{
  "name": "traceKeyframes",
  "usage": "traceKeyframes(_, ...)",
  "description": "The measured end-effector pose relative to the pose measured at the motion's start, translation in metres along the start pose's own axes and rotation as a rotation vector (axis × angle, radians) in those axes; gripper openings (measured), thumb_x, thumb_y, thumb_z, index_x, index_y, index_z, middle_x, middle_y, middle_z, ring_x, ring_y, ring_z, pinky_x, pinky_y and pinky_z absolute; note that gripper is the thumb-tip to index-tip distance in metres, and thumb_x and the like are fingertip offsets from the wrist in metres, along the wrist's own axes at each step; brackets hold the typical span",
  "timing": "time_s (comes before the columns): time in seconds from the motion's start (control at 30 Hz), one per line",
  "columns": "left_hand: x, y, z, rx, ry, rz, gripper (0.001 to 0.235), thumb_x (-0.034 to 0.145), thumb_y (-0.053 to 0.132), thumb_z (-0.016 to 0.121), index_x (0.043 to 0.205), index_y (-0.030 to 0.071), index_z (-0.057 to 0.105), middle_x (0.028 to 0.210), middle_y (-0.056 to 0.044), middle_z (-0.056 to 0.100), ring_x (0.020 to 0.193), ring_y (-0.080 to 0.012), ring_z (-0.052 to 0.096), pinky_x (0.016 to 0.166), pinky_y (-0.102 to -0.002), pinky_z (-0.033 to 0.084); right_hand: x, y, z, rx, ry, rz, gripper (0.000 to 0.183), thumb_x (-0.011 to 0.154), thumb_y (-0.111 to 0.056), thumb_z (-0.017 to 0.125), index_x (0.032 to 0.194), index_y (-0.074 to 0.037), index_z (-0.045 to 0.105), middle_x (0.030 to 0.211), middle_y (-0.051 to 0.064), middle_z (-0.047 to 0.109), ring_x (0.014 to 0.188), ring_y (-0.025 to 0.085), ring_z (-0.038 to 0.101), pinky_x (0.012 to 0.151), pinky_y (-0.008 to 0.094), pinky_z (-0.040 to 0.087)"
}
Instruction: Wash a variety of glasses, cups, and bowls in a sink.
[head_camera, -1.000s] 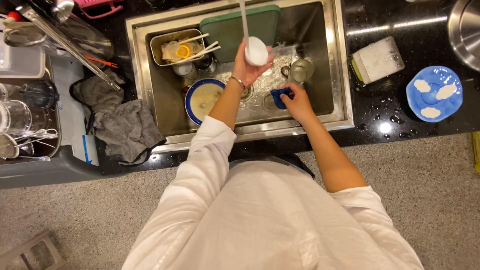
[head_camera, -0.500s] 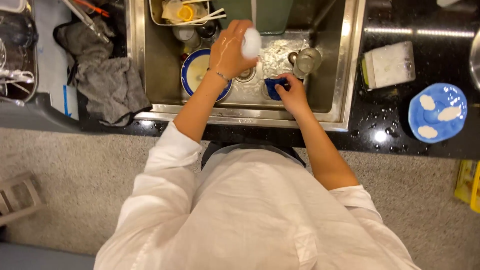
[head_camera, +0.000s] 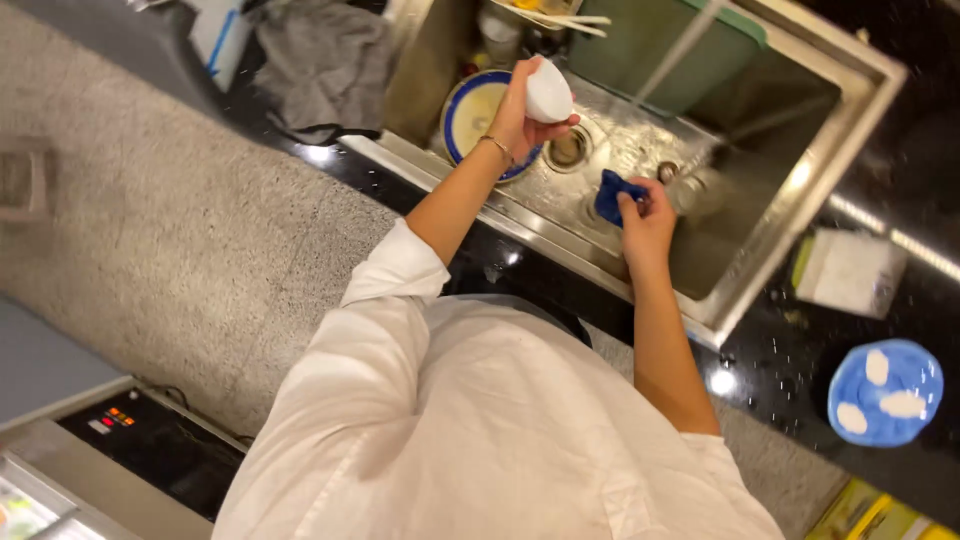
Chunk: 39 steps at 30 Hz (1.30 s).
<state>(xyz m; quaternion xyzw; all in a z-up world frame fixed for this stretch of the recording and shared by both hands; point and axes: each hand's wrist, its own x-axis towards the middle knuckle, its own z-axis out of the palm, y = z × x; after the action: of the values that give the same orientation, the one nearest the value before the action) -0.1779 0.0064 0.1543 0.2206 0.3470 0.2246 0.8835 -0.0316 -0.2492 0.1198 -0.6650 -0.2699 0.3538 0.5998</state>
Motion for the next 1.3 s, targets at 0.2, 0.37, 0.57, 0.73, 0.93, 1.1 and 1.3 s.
traceKeyframes(0.2, -0.078, 0.076, 0.001, -0.155, -0.243, 0.140, 0.077, 0.088, 0.075, 0.042, 0.124, 0.009, 0.059, 0.109, -0.013, 0.075, 0.080, -0.0304, 0.075, 0.051, -0.033, 0.056, 0.017, -0.039, 0.055, 0.150, -0.064, 0.000, 0.021, 0.099, 0.000, 0.068, 0.119, -0.005, 0.062, 0.100, -0.002, 0.064, 0.088, 0.005, 0.057, 0.079, 0.021, 0.048)
traceKeyframes(0.37, -0.125, 0.158, -0.046, -0.088, -0.124, 0.376, 0.065, 0.086, 0.056, 0.062, 0.130, 0.011, 0.051, 0.124, -0.018, 0.064, 0.104, -0.0352, 0.074, 0.078, -0.047, 0.067, 0.033, -0.073, 0.133, 0.285, -0.091, -0.044, 0.020, 0.101, 0.000, 0.065, 0.120, -0.004, 0.062, 0.105, 0.000, 0.067, 0.094, 0.008, 0.062, 0.087, 0.024, 0.052)
traceKeyframes(0.57, -0.214, 0.280, -0.141, 0.894, 0.592, 1.177, 0.073, 0.080, 0.033, 0.091, 0.135, 0.008, 0.050, 0.130, -0.015, 0.063, 0.119, -0.0324, 0.067, 0.100, -0.044, 0.058, 0.048, -0.128, 0.268, 0.546, -0.110, -0.129, 0.020, 0.102, 0.003, 0.062, 0.120, -0.003, 0.059, 0.109, 0.004, 0.067, 0.098, 0.012, 0.065, 0.094, 0.030, 0.056)
traceKeyframes(0.73, -0.256, 0.395, -0.234, 1.114, 0.839, 1.338, 0.080, 0.078, 0.030, 0.094, 0.141, 0.007, 0.051, 0.142, -0.019, 0.053, 0.127, -0.0345, 0.060, 0.103, -0.043, 0.055, 0.039, -0.165, 0.395, 0.582, -0.129, -0.222, 0.019, 0.104, 0.004, 0.062, 0.122, -0.003, 0.059, 0.111, 0.004, 0.066, 0.100, 0.012, 0.063, 0.097, 0.031, 0.055)
traceKeyframes(0.93, -0.263, 0.487, -0.291, 0.918, 0.718, 1.309, 0.076, 0.081, 0.032, 0.092, 0.142, 0.009, 0.052, 0.140, -0.015, 0.057, 0.127, -0.0328, 0.065, 0.101, -0.040, 0.060, 0.032, -0.176, 0.491, 0.550, -0.099, -0.245, 0.019, 0.105, 0.004, 0.061, 0.121, -0.005, 0.058, 0.110, 0.004, 0.066, 0.098, 0.011, 0.064, 0.094, 0.030, 0.056)
traceKeyframes(1.1, -0.251, 0.527, -0.315, 1.066, 0.619, 1.445, 0.081, 0.078, 0.028, 0.094, 0.143, 0.008, 0.049, 0.141, -0.015, 0.057, 0.128, -0.0352, 0.062, 0.108, -0.043, 0.053, 0.029, -0.183, 0.534, 0.465, -0.034, -0.222, 0.022, 0.104, 0.002, 0.062, 0.124, -0.005, 0.059, 0.108, 0.003, 0.067, 0.095, 0.010, 0.064, 0.089, 0.028, 0.056)
traceKeyframes(1.3, -0.201, 0.555, -0.312, 1.289, 0.511, 1.318, 0.078, 0.080, 0.024, 0.090, 0.143, 0.006, 0.047, 0.143, -0.019, 0.053, 0.131, -0.0387, 0.055, 0.111, -0.044, 0.047, 0.049, -0.181, 0.551, 0.438, 0.013, -0.232, 0.024, 0.102, 0.000, 0.065, 0.125, -0.005, 0.061, 0.104, 0.001, 0.066, 0.093, 0.008, 0.063, 0.086, 0.026, 0.054)
